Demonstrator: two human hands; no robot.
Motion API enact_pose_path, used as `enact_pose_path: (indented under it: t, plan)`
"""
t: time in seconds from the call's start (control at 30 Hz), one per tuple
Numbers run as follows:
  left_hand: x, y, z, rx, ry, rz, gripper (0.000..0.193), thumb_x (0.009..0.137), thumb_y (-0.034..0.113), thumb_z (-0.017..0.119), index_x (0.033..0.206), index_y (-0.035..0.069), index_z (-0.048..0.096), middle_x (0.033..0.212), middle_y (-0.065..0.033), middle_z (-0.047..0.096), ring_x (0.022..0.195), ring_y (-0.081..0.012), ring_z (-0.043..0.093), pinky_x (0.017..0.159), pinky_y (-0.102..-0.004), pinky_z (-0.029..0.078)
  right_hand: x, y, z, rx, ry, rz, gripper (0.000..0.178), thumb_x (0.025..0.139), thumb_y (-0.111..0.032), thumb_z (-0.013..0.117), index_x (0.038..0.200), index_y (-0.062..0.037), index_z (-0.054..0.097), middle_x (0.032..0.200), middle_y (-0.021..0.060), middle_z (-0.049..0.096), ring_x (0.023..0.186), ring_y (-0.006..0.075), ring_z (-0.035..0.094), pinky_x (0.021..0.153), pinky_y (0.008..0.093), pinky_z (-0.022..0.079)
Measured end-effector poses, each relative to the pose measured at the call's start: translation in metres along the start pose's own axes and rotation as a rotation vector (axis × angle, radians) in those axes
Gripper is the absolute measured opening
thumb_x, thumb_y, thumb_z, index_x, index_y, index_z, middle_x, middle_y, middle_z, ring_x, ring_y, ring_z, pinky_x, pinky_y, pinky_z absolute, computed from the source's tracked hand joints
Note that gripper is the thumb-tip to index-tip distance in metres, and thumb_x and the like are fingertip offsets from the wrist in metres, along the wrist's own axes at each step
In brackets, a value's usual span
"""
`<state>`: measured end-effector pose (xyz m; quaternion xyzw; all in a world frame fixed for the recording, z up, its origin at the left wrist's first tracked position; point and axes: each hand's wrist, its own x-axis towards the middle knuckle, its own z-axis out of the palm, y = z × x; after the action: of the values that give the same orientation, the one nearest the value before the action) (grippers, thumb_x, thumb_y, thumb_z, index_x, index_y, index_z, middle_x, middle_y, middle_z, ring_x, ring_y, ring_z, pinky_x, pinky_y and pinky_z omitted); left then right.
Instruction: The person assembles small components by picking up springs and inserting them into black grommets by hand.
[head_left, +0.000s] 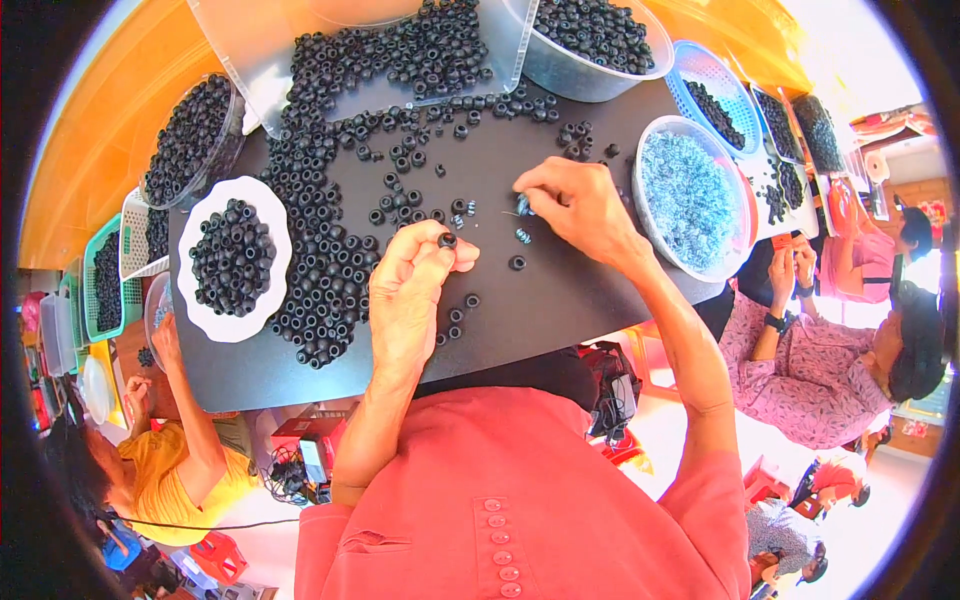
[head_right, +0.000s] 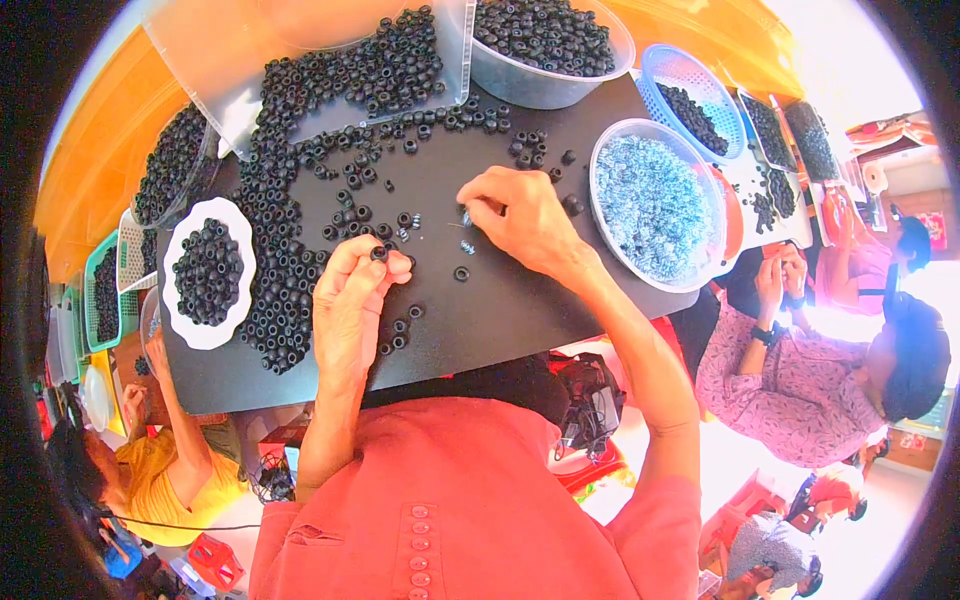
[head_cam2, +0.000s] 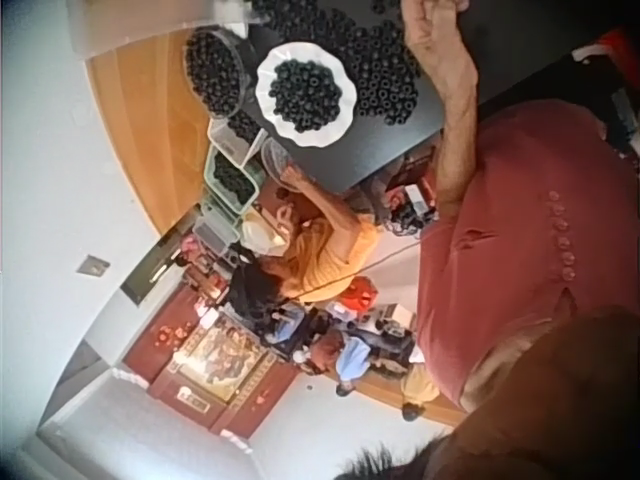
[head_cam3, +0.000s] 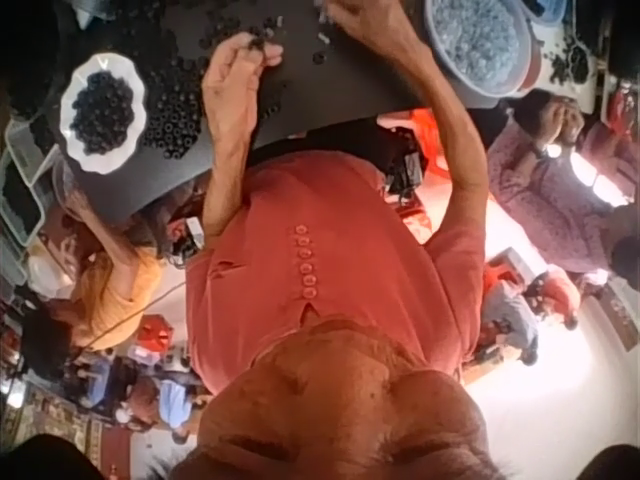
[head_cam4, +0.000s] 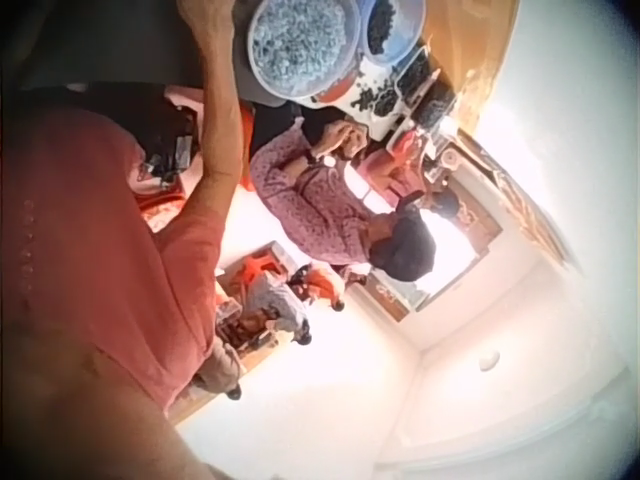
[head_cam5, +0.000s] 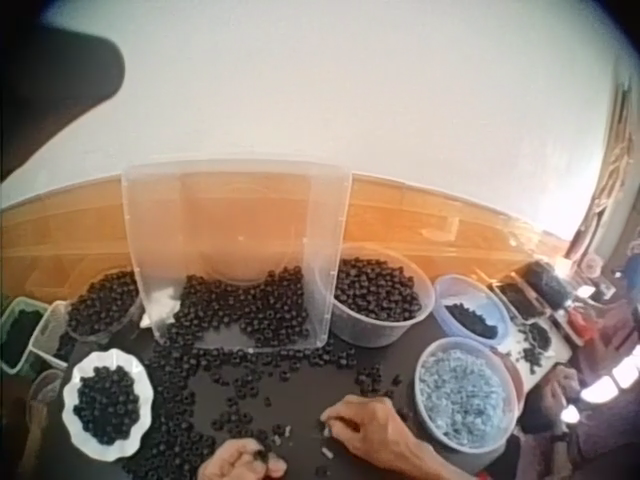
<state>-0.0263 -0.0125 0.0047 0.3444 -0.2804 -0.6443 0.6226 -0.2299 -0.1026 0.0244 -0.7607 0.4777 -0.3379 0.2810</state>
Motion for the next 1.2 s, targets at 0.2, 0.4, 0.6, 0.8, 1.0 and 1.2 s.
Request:
enact_pose_path:
  t: [0.2, 0.4, 0.6, 0.8, 1.0, 1.2]
  plan:
    - [0.001, 0.002, -0.002, -0.083, 0.005, -0.006, 0.018, 0.09, 0.004, 0.051, 0.107, 0.001, 0.055, 0.092, -0.0118, 0.065, 0.084, -0.0178, 0.063, 0.082, -0.0322, 0.048, 0.005, -0.005, 0.005, 0.048, 0.165, 0.017, 0.012, 0.078, -0.001, 0.061, 0.089, -0.0003, 0.066, 0.073, 0.0083, 0.063, 0.059, 0.0097, 0.055, 0.056, 0.025, 0.045]
    - [0.001, 0.004, -0.004, -0.092, -0.006, -0.012, 0.017, 0.09, 0.006, 0.05, 0.105, 0.001, 0.055, 0.091, -0.0125, 0.065, 0.085, -0.0198, 0.063, 0.082, -0.0336, 0.049, -0.006, -0.02, 0.004, 0.078, 0.042, 0.074, 0.01, 0.079, -0.003, 0.061, 0.088, -0.0006, 0.066, 0.071, 0.0062, 0.063, 0.056, 0.0079, 0.052, 0.053, 0.0244, 0.043]
    - [0.002, 0.018, -0.014, -0.096, 0.087, 0.117, 0.019, 0.087, 0.007, 0.054, 0.105, 0.0, 0.055, 0.089, -0.0144, 0.065, 0.086, -0.0226, 0.063, 0.083, -0.0359, 0.049, -0.01, -0.03, 0.005, 0.077, -0.028, 0.001, 0.009, 0.078, -0.002, 0.06, 0.086, -0.0015, 0.065, 0.072, 0.0074, 0.061, 0.056, 0.0106, 0.052, 0.053, 0.0257, 0.043]
    - [0.002, 0.041, -0.024, -0.044, 0.156, 0.203, 0.019, 0.087, 0.008, 0.053, 0.105, -0.001, 0.052, 0.087, -0.0146, 0.064, 0.085, -0.0224, 0.062, 0.083, -0.0355, 0.049, -0.006, -0.037, 0.032, 0.132, -0.119, -0.163, 0.011, 0.078, 0.0, 0.059, 0.088, -0.0015, 0.064, 0.077, 0.0086, 0.061, 0.06, 0.0157, 0.057, 0.055, 0.0274, 0.045]
    - [-0.002, 0.039, -0.027, -0.077, 0.149, 0.182, 0.017, 0.088, 0.008, 0.053, 0.103, 0.0, 0.054, 0.088, -0.0131, 0.064, 0.087, -0.0222, 0.062, 0.084, -0.0355, 0.049, 0.005, -0.038, 0.042, -0.192, -0.348, -0.382, 0.017, 0.076, -0.004, 0.062, 0.093, -0.0041, 0.062, 0.085, 0.0086, 0.06, 0.079, 0.0271, 0.058, 0.071, 0.0372, 0.045]
    - [-0.002, 0.033, -0.029, -0.105, 0.135, 0.15, 0.016, 0.088, 0.006, 0.052, 0.103, 0.0, 0.055, 0.088, -0.0129, 0.065, 0.086, -0.0215, 0.062, 0.084, -0.0352, 0.049, 0.003, -0.049, 0.049, -0.268, -0.358, -0.4, 0.02, 0.075, -0.008, 0.063, 0.095, -0.0075, 0.061, 0.082, 0.0066, 0.057, 0.082, 0.0266, 0.057, 0.071, 0.04, 0.042]
